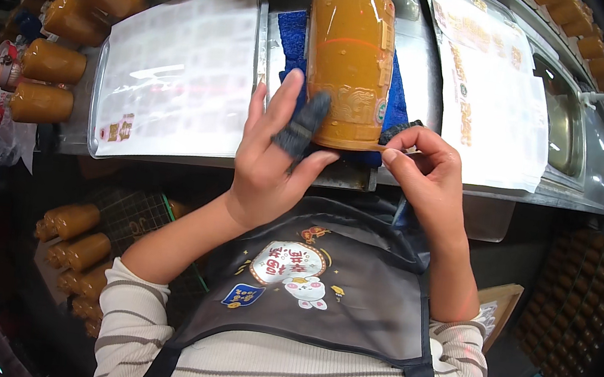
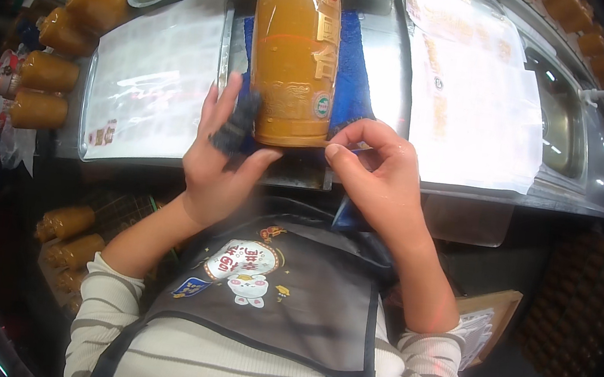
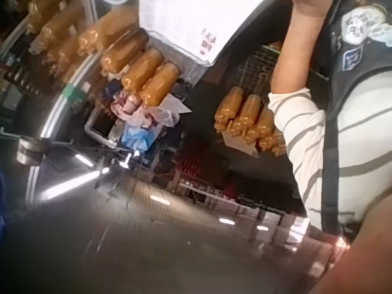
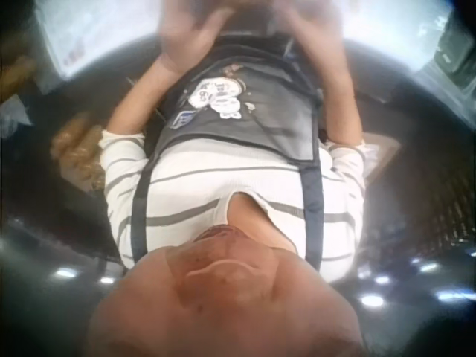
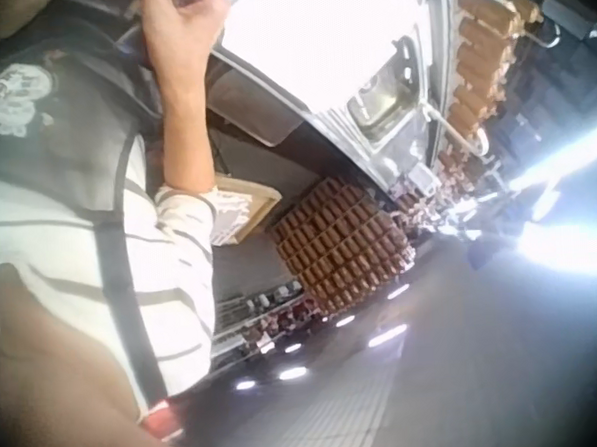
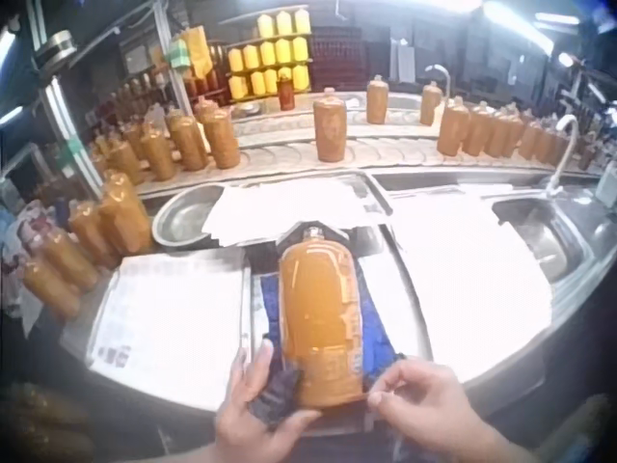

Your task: The person picks up amber-colored bottles from a tray, wipes them with a blue cloth, and applies adhesive labels to the front and back of each bottle. They then place the labeled bottles onto a nearby rack.

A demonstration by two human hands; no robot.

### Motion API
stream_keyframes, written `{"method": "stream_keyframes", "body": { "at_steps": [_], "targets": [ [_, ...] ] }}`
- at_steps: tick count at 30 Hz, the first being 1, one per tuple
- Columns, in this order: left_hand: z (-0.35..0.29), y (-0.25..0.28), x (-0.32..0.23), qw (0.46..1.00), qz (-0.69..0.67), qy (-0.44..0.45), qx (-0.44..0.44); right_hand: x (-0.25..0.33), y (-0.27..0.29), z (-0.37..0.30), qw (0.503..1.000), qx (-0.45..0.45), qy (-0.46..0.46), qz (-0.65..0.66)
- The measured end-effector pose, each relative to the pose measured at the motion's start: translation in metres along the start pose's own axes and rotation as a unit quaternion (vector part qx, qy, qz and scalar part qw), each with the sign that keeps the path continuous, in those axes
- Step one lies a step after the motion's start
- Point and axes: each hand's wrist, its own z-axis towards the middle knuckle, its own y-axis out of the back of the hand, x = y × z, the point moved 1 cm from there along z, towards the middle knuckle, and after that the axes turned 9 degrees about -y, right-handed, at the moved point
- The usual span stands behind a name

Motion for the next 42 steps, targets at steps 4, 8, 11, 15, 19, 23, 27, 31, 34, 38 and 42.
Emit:
{"method": "stream_keyframes", "body": {
  "at_steps": [4,8,11,15,19,23,27,31,34,38,42],
  "targets": [
    [-0.024,0.01,-0.002,0.999,0.04,-0.022,0.024,0.007,0.0,-0.002,1.0,0.011,-0.022,0.014],
    [-0.017,0.009,-0.005,0.995,0.078,-0.058,0.035,0.003,0.002,0.002,0.999,0.0,-0.015,0.028],
    [-0.005,0.013,-0.009,0.991,0.097,-0.081,0.05,0.001,0.003,0.004,0.999,0.007,-0.017,0.036],
    [0.01,0.017,-0.013,0.984,0.12,-0.115,0.07,0.0,0.003,0.004,0.999,0.011,-0.019,0.035],
    [0.028,0.016,-0.017,0.973,0.137,-0.171,0.073,0.001,0.001,0.005,1.0,0.011,-0.014,0.024],
    [0.048,0.008,-0.03,0.964,0.153,-0.185,0.118,-0.002,-0.001,0.006,1.0,0.011,-0.007,0.016],
    [0.038,-0.001,-0.009,0.977,0.127,-0.166,0.051,-0.005,0.003,0.007,1.0,0.02,0.004,-0.01],
    [0.023,0.002,-0.002,0.999,0.012,-0.047,-0.003,0.004,0.0,0.005,0.999,0.031,-0.008,0.006],
    [0.003,0.008,0.003,1.0,0.005,-0.021,0.011,0.006,0.003,0.001,1.0,0.021,-0.019,0.012],
    [-0.021,0.017,0.005,0.998,0.041,-0.039,0.031,0.012,0.006,-0.003,0.999,0.023,-0.019,0.009],
    [-0.019,0.015,0.006,0.996,0.056,-0.05,0.046,0.017,0.01,-0.011,1.0,0.026,0.005,0.0]
  ]
}}
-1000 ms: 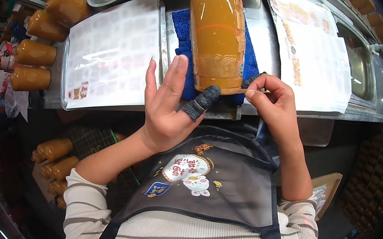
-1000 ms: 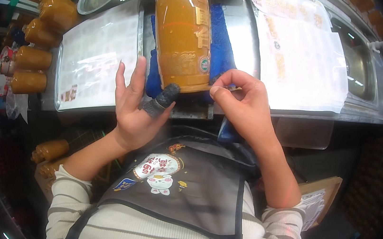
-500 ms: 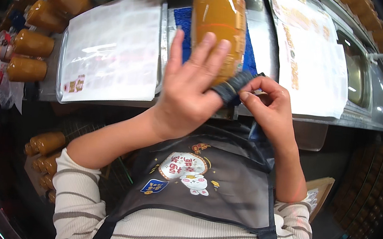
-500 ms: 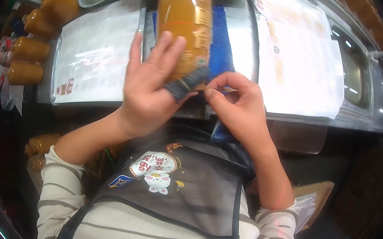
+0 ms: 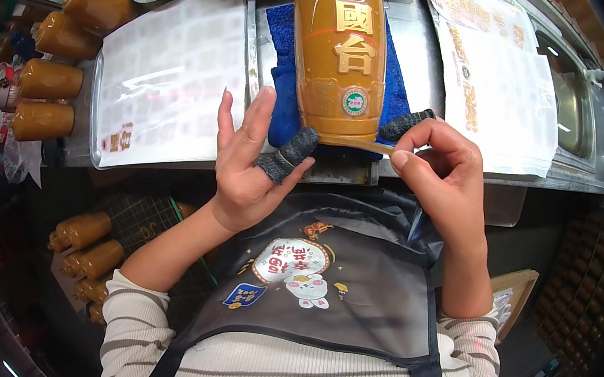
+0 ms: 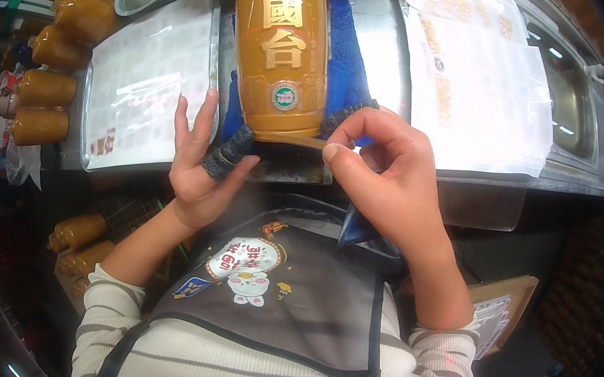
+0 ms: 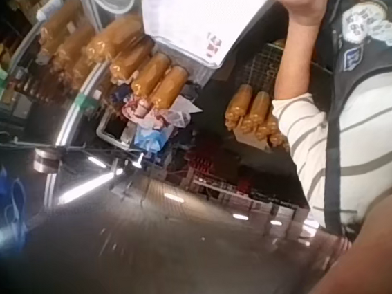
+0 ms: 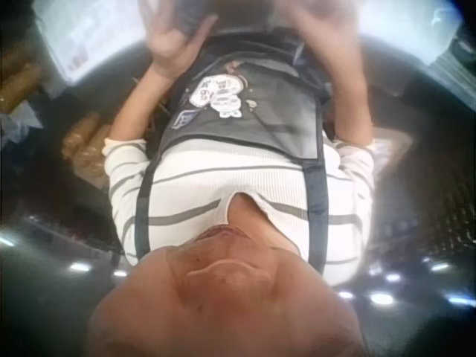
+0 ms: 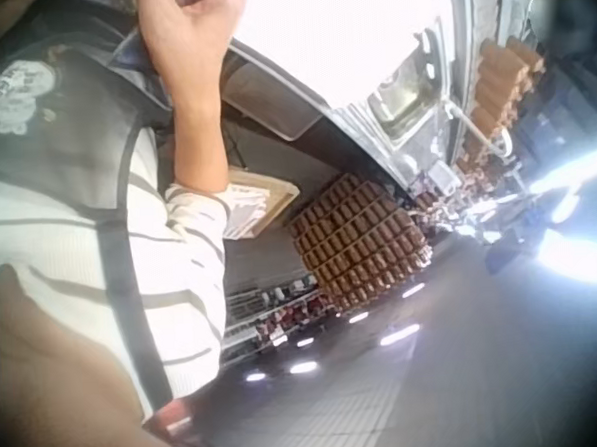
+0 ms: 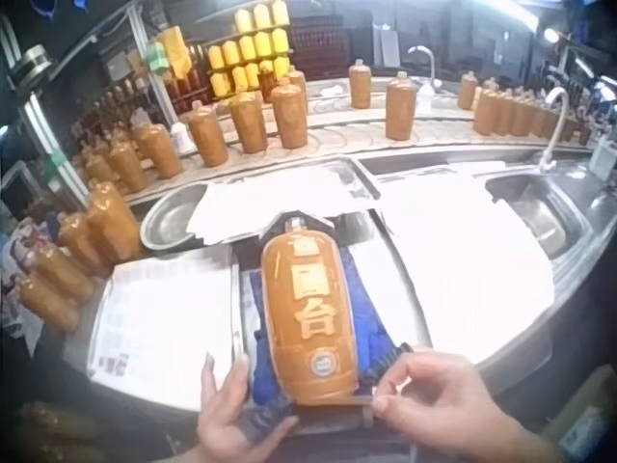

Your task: The person picks up amber-colored bottles from a tray, wipes them with a blue cloth, and applies adhesive labels to the front and back of each bottle. They then place the labeled bottles onto a nearby rack.

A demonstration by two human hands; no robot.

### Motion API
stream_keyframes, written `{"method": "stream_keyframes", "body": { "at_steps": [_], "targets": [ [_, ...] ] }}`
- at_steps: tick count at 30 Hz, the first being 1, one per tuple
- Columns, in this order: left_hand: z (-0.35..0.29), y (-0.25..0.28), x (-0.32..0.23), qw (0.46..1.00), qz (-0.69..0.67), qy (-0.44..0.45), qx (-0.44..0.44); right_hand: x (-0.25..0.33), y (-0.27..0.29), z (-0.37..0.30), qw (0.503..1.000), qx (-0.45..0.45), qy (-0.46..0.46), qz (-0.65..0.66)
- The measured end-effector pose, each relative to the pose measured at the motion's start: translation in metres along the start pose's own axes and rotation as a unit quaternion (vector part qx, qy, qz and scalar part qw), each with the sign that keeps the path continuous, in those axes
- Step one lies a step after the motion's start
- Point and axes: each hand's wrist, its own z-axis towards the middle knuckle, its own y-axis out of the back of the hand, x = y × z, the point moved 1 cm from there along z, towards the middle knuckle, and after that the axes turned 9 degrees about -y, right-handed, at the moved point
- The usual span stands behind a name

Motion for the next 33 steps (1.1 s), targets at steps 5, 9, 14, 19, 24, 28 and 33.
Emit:
{"method": "stream_keyframes", "body": {
  "at_steps": [5,9,14,19,24,28,33],
  "targets": [
    [0.01,0.002,-0.002,0.998,0.036,-0.042,0.011,-0.006,-0.003,0.006,1.0,-0.02,-0.006,0.011],
    [0.017,0.005,-0.004,0.997,0.049,-0.064,0.019,-0.008,-0.004,0.009,0.999,-0.018,-0.022,0.026],
    [0.027,0.006,-0.006,0.993,0.076,-0.093,0.023,-0.011,-0.006,0.012,0.999,-0.017,-0.023,0.018],
    [0.05,0.0,-0.013,0.988,0.091,-0.126,0.01,-0.014,-0.006,0.016,1.0,-0.019,-0.023,0.002],
    [0.064,-0.012,-0.017,0.989,0.099,-0.11,-0.003,-0.019,-0.008,0.019,1.0,-0.019,-0.005,-0.007],
    [0.047,-0.01,-0.003,0.998,0.024,-0.041,-0.04,-0.015,-0.011,0.016,1.0,-0.016,-0.015,-0.021],
    [0.012,-0.002,-0.001,0.999,-0.025,-0.002,-0.02,-0.013,-0.007,0.012,0.999,-0.022,-0.022,-0.014]
  ]
}}
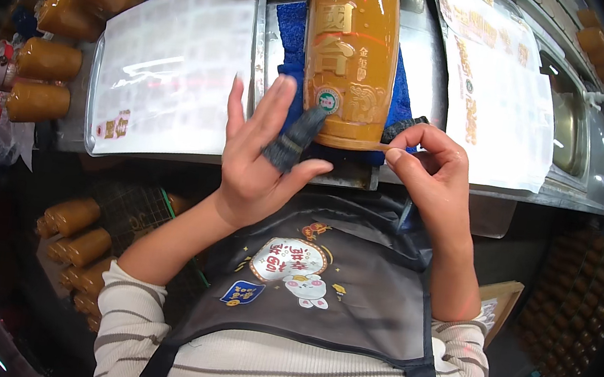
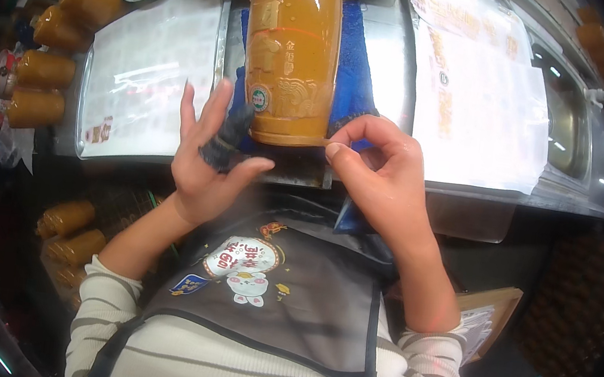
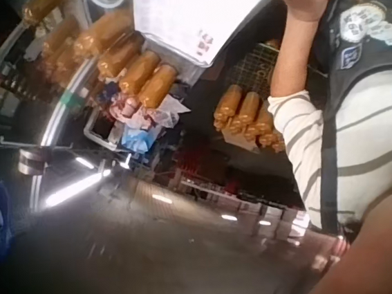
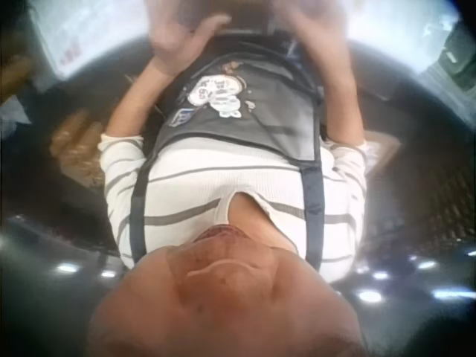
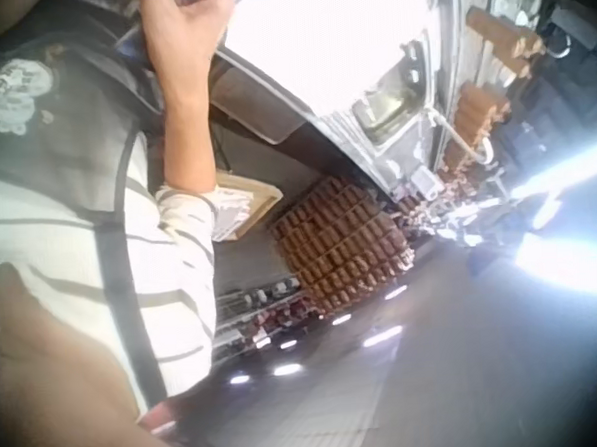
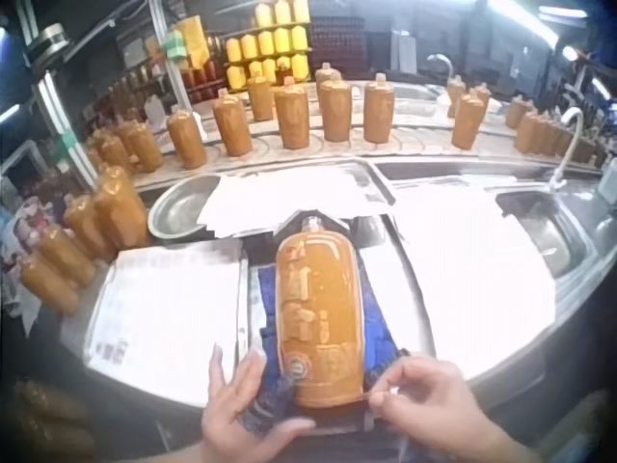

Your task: The person picks up amber-colored bottles from a tray, wipes them with a blue cloth, and applies adhesive labels to the front and back of each bottle. They then place the labeled bottles onto a nearby rack.

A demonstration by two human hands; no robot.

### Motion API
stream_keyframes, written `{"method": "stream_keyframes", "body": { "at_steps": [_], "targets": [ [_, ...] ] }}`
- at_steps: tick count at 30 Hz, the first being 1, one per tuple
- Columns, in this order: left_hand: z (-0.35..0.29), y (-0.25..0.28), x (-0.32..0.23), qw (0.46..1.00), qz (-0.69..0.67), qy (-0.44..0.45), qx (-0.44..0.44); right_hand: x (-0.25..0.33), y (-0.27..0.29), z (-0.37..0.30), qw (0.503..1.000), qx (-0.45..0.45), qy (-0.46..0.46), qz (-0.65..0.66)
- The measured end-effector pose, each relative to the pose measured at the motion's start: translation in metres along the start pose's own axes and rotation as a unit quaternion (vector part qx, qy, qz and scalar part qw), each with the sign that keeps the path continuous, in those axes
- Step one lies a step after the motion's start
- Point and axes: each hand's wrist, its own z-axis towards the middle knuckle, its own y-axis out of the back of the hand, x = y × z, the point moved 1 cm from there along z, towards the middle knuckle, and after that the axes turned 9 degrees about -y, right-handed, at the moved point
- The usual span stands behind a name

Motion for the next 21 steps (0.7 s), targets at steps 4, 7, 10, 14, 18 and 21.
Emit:
{"method": "stream_keyframes", "body": {
  "at_steps": [4,7,10,14,18,21],
  "targets": [
    [-0.017,-0.003,0.0,1.0,0.022,0.0,0.013,0.003,0.0,-0.001,1.0,0.01,-0.001,0.028],
    [-0.007,-0.001,-0.003,0.998,0.051,-0.003,0.029,0.0,0.002,0.001,0.999,0.003,-0.006,0.036],
    [0.003,0.003,-0.005,0.996,0.063,-0.039,0.043,0.002,0.003,0.001,0.998,0.02,-0.015,0.057],
    [0.023,0.0,-0.01,0.994,0.076,-0.08,0.023,0.001,0.003,0.002,0.999,0.018,-0.017,0.035],
    [0.05,-0.002,-0.019,0.984,0.11,-0.124,0.061,-0.001,0.002,0.003,0.999,0.013,-0.004,0.035],
    [0.054,-0.018,-0.01,0.984,0.135,-0.113,0.0,-0.004,-0.001,0.003,1.0,0.012,0.011,0.026]
  ]
}}
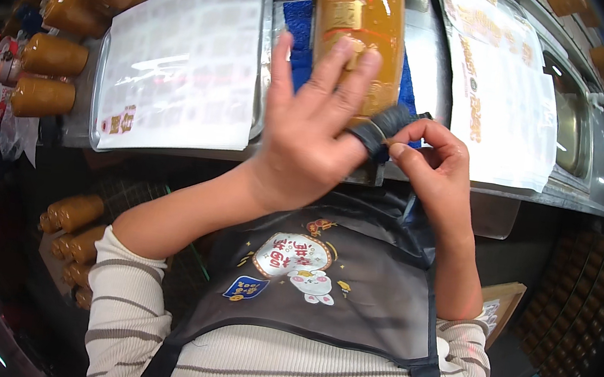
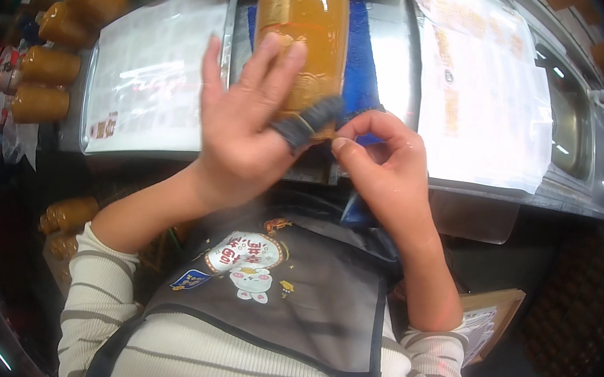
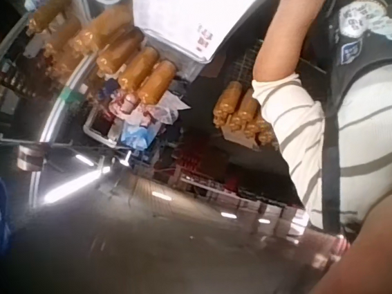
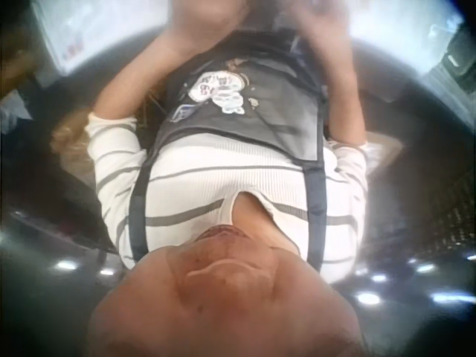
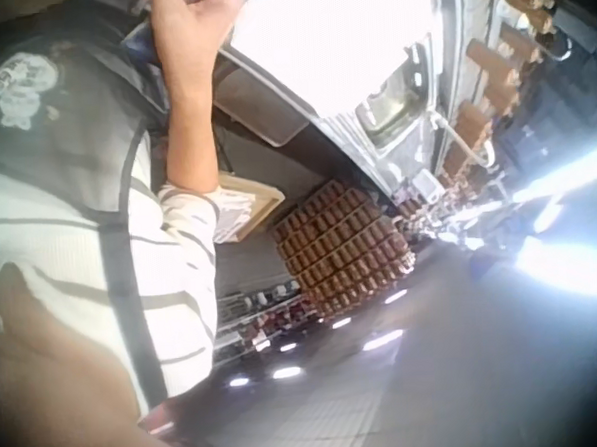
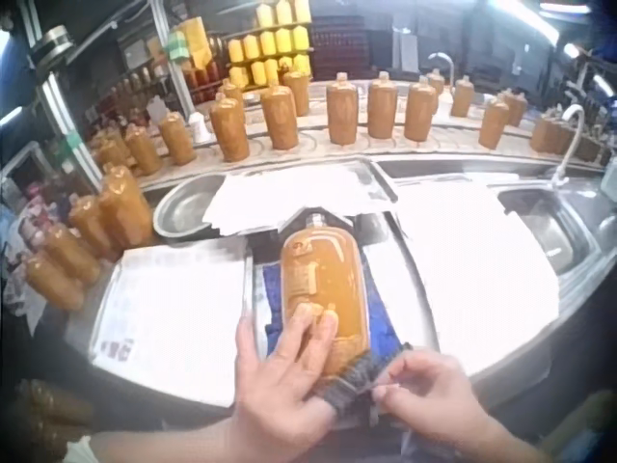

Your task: The person picks up amber-colored bottles from a tray, wipes them with a blue cloth, and applies adhesive labels to the front and back of each bottle. They then place the labeled bottles onto a nearby rack.

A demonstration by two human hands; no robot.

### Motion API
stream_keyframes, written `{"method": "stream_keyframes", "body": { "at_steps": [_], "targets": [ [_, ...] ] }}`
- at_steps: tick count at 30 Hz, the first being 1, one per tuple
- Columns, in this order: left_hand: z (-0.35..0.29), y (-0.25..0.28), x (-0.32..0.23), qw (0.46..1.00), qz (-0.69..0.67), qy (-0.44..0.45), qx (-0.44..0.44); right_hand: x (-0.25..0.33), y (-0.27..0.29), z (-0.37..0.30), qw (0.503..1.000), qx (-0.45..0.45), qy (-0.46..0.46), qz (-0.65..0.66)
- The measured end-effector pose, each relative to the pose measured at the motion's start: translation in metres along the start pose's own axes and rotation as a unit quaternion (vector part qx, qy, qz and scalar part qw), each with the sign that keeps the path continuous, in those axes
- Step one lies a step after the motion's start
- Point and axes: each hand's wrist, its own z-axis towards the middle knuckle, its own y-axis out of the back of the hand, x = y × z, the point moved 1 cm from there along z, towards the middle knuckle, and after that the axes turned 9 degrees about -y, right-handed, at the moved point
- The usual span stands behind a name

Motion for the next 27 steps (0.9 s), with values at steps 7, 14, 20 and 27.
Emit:
{"method": "stream_keyframes", "body": {
  "at_steps": [7,14,20,27],
  "targets": [
    [-0.036,0.004,0.004,0.977,-0.155,0.146,-0.034,0.0,-0.004,-0.001,0.999,-0.021,0.023,-0.023],
    [-0.075,0.014,-0.008,0.981,-0.12,0.148,0.023,0.003,-0.002,-0.003,1.0,-0.013,0.0,-0.006],
    [-0.049,0.019,-0.009,0.993,-0.068,0.098,0.024,0.0,0.001,0.001,1.0,-0.013,-0.002,0.018],
    [-0.028,0.023,-0.003,0.998,-0.032,-0.001,0.05,0.003,-0.001,0.0,1.0,-0.009,0.002,0.018]
  ]
}}
